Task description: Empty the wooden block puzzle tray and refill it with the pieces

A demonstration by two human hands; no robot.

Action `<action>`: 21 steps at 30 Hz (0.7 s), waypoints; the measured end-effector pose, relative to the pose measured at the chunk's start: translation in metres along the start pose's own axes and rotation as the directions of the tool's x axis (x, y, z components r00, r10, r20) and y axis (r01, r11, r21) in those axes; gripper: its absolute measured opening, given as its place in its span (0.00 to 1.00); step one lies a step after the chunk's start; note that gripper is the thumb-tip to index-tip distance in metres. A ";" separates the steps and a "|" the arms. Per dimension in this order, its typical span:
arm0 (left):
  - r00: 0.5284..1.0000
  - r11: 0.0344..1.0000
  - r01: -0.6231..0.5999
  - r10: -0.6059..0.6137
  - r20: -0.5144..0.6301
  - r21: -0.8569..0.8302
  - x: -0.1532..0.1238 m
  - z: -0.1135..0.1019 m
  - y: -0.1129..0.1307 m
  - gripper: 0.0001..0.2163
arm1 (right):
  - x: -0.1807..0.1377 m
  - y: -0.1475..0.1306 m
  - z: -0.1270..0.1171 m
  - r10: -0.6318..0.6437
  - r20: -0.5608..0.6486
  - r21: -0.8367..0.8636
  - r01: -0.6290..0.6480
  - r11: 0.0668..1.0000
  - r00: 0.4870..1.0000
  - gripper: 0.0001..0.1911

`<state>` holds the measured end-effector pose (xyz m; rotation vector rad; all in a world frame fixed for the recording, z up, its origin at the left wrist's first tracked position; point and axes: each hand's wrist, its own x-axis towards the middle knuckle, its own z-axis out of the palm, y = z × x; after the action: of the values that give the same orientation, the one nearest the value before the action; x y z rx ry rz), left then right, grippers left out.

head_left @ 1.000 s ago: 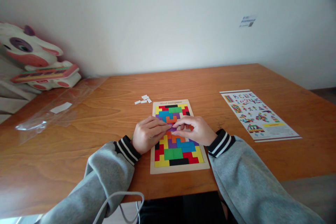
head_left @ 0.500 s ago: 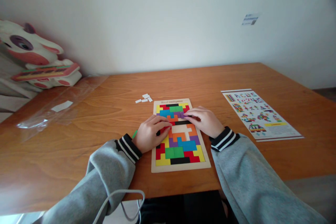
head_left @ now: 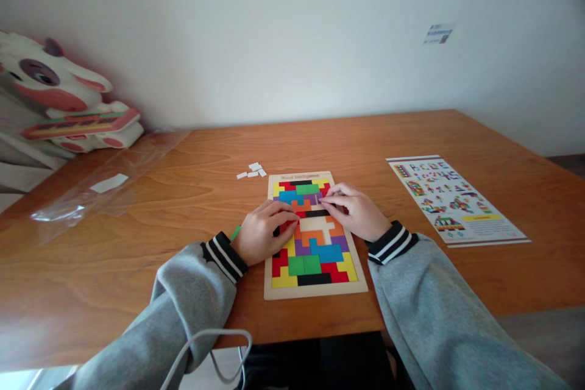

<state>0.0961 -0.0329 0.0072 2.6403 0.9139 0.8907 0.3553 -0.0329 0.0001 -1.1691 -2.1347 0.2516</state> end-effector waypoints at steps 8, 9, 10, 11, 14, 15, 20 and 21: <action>1.000 1.000 -0.010 0.010 0.019 0.005 -0.002 0.002 -0.003 0.07 | 0.000 -0.005 -0.003 -0.079 0.066 -0.049 0.082 0.995 0.995 0.13; 1.000 1.000 -0.012 0.011 0.021 0.003 -0.002 0.002 -0.003 0.07 | -0.001 -0.005 -0.003 -0.080 0.071 -0.061 0.084 0.995 0.994 0.14; 1.000 1.000 -0.014 0.014 0.024 0.000 -0.002 0.002 -0.004 0.07 | -0.001 -0.005 -0.003 -0.074 0.072 -0.080 0.080 0.994 0.995 0.14; 1.000 1.000 -0.017 0.017 0.026 -0.001 -0.002 0.002 -0.004 0.07 | -0.002 -0.005 -0.003 -0.065 0.072 -0.105 0.073 0.992 0.995 0.15; 0.999 1.000 -0.025 0.025 0.035 -0.004 -0.001 0.001 -0.003 0.07 | -0.004 -0.004 -0.003 -0.050 0.086 -0.179 0.065 0.982 0.995 0.19; 0.999 1.000 -0.027 0.027 0.036 -0.007 -0.001 0.000 -0.003 0.08 | -0.004 -0.004 -0.003 -0.052 0.096 -0.192 0.070 0.979 0.994 0.20; 0.999 0.999 -0.037 0.037 0.038 -0.008 0.001 -0.002 0.000 0.08 | -0.005 -0.003 -0.001 -0.035 0.112 -0.205 0.057 0.977 0.993 0.21; 0.998 0.999 -0.039 0.039 0.042 -0.001 0.001 -0.002 0.000 0.08 | -0.005 -0.003 -0.001 -0.034 0.108 -0.205 0.055 0.977 0.994 0.20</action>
<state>0.0952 -0.0324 0.0093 2.6748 0.8550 0.8414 0.3557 -0.0390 0.0002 -1.2468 -2.3196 0.0714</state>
